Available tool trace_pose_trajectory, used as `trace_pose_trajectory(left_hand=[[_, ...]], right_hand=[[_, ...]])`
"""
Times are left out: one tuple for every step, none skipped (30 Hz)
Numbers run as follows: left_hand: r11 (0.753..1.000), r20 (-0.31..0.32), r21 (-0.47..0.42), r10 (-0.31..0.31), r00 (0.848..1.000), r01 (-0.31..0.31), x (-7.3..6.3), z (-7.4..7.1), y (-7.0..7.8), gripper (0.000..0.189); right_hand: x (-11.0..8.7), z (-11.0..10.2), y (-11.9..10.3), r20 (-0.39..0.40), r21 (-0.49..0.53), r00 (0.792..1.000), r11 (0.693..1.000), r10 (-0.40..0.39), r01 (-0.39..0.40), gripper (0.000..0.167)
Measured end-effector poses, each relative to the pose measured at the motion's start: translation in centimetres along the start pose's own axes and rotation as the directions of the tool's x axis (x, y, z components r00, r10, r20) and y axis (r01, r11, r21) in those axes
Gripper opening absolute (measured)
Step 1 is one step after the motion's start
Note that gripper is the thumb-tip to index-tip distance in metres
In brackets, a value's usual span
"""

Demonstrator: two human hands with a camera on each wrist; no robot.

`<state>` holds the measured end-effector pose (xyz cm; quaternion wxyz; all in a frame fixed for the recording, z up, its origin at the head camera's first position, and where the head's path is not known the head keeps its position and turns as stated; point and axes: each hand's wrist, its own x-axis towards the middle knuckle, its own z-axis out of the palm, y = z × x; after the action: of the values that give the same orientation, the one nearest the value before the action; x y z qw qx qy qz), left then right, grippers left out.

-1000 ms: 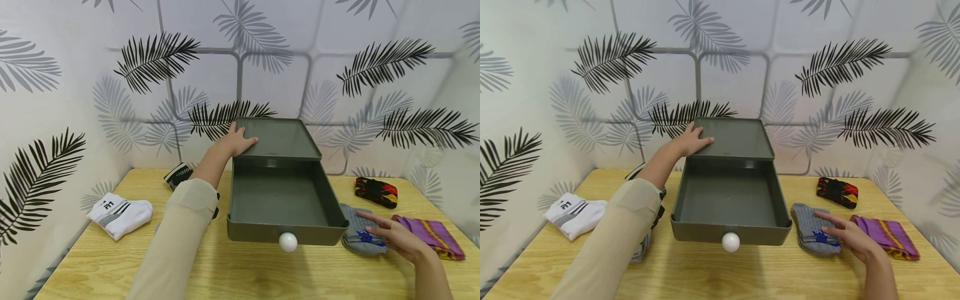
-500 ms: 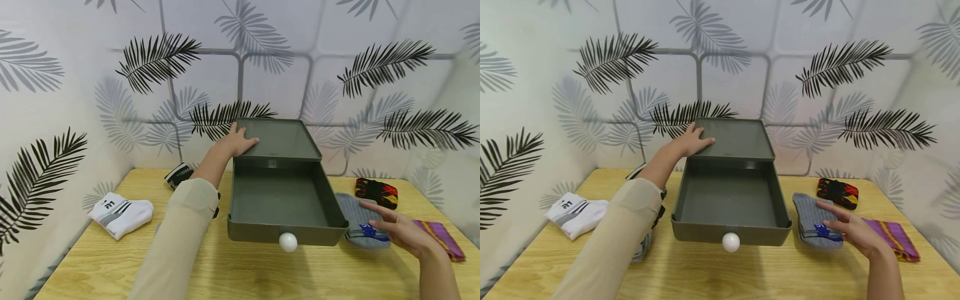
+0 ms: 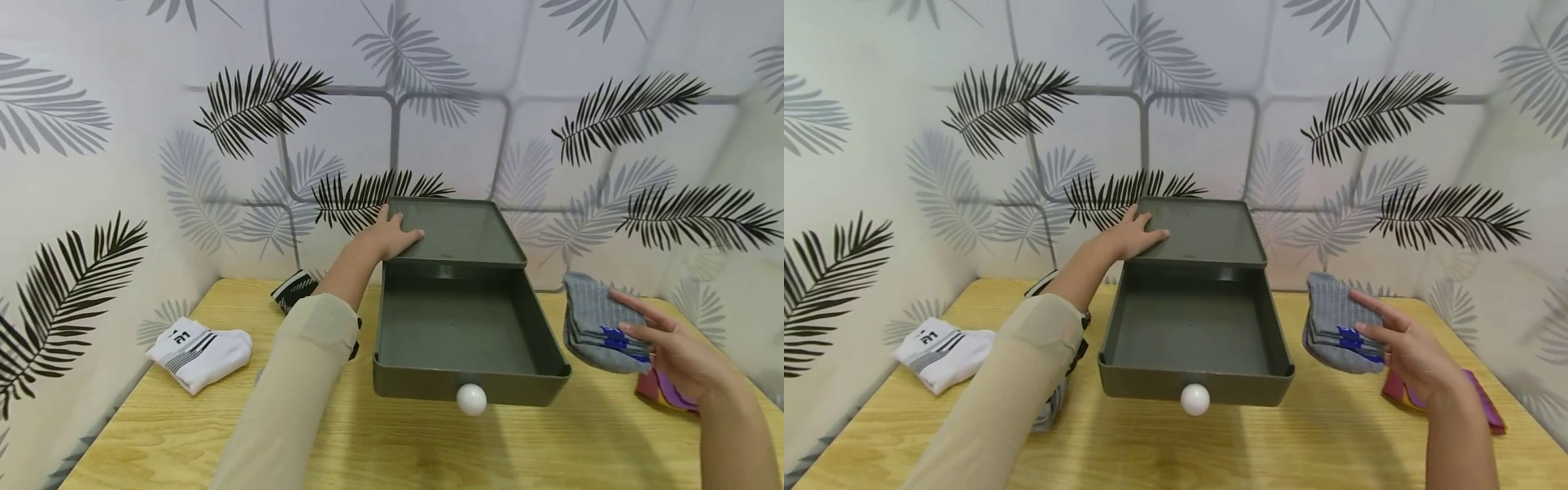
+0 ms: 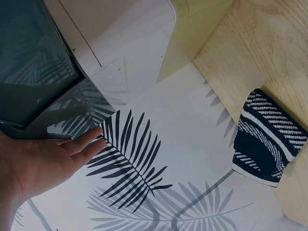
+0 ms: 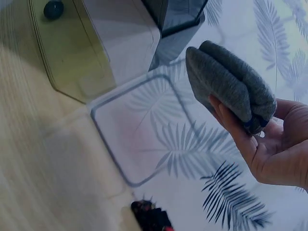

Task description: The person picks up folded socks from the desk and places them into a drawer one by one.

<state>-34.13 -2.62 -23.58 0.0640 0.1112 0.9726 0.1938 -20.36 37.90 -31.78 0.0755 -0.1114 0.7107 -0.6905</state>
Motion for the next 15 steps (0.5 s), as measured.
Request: trace_pose_trajectory(left_hand=[[1.0, -0.002, 0.0, 0.001, 1.0, -0.001, 0.0, 0.0, 0.0, 0.071], [1.0, -0.001, 0.0, 0.001, 1.0, -0.001, 0.0, 0.1, 0.0, 0.071], [1.0, -0.002, 0.0, 0.001, 1.0, -0.001, 0.1, 0.1, 0.0, 0.071], [1.0, -0.002, -0.001, 0.001, 1.0, -0.001, 0.1, 0.1, 0.0, 0.071], [1.0, -0.003, -0.003, 0.002, 1.0, -0.002, 0.1, 0.1, 0.0, 0.071], [1.0, -0.002, -0.004, 0.003, 1.0, -0.003, 0.1, 0.1, 0.0, 0.071], [1.0, -0.003, -0.004, 0.005, 1.0, -0.005, 0.1, 0.1, 0.1, 0.071], [1.0, -0.003, -0.005, 0.006, 1.0, -0.006, 0.1, 0.1, 0.1, 0.071], [1.0, -0.003, -0.005, 0.006, 1.0, -0.006, 0.1, 0.1, 0.1, 0.071], [1.0, -0.003, -0.004, 0.006, 1.0, -0.006, 0.1, 0.1, 0.1, 0.071], [1.0, -0.002, -0.005, 0.006, 1.0, -0.006, 0.1, 0.0, 0.1, 0.071], [1.0, 0.0, -0.003, 0.006, 1.0, -0.006, 0.0, 0.0, 0.1, 0.071], [1.0, 0.001, -0.003, 0.005, 1.0, -0.005, 0.0, 0.0, 0.1, 0.071], [1.0, 0.001, -0.004, 0.005, 1.0, -0.005, 0.0, 0.0, 0.1, 0.071], [1.0, 0.002, -0.003, 0.004, 1.0, -0.004, 0.0, 0.0, 0.1, 0.071]], right_hand=[[0.1, 0.2, -0.5, 0.004, 0.012, 1.0, 1.0, -0.013, 0.013, 0.051], [0.2, 0.5, -1.1, 0.015, 0.03, 1.0, 0.999, -0.026, 0.026, 0.051], [0.3, 0.8, -1.7, 0.021, 0.052, 0.999, 0.998, -0.041, 0.04, 0.05], [0.4, 1.1, -2.3, 0.019, 0.072, 0.998, 0.996, -0.053, 0.051, 0.05], [0.4, 1.5, -2.9, 0.015, 0.096, 0.998, 0.994, -0.057, 0.055, 0.05], [0.5, 1.8, -3.5, 0.009, 0.105, 0.998, 0.992, -0.066, 0.065, 0.049], [0.6, 2.2, -4.2, 0.004, 0.108, 0.998, 0.992, -0.067, 0.067, 0.049], [0.7, 2.5, -4.9, -0.003, 0.106, 0.998, 0.992, -0.066, 0.066, 0.049], [0.8, 2.8, -5.5, -0.008, 0.094, 0.998, 0.994, -0.061, 0.061, 0.048], [0.9, 3.1, -6.1, -0.012, 0.085, 0.998, 0.995, -0.06, 0.06, 0.048], [1.0, 3.4, -6.7, -0.008, 0.075, 0.998, 0.995, -0.062, 0.062, 0.048], [1.1, 3.7, -7.2, 0.001, 0.076, 0.998, 0.995, -0.062, 0.061, 0.048], [1.2, 4.0, -7.7, 0.003, 0.084, 0.998, 0.995, -0.058, 0.057, 0.047], [1.4, 4.4, -8.2, 0.01, 0.091, 0.999, 0.994, -0.053, 0.052, 0.046], [1.5, 4.7, -8.6, 0.022, 0.094, 0.998, 0.994, -0.051, 0.049, 0.046]])
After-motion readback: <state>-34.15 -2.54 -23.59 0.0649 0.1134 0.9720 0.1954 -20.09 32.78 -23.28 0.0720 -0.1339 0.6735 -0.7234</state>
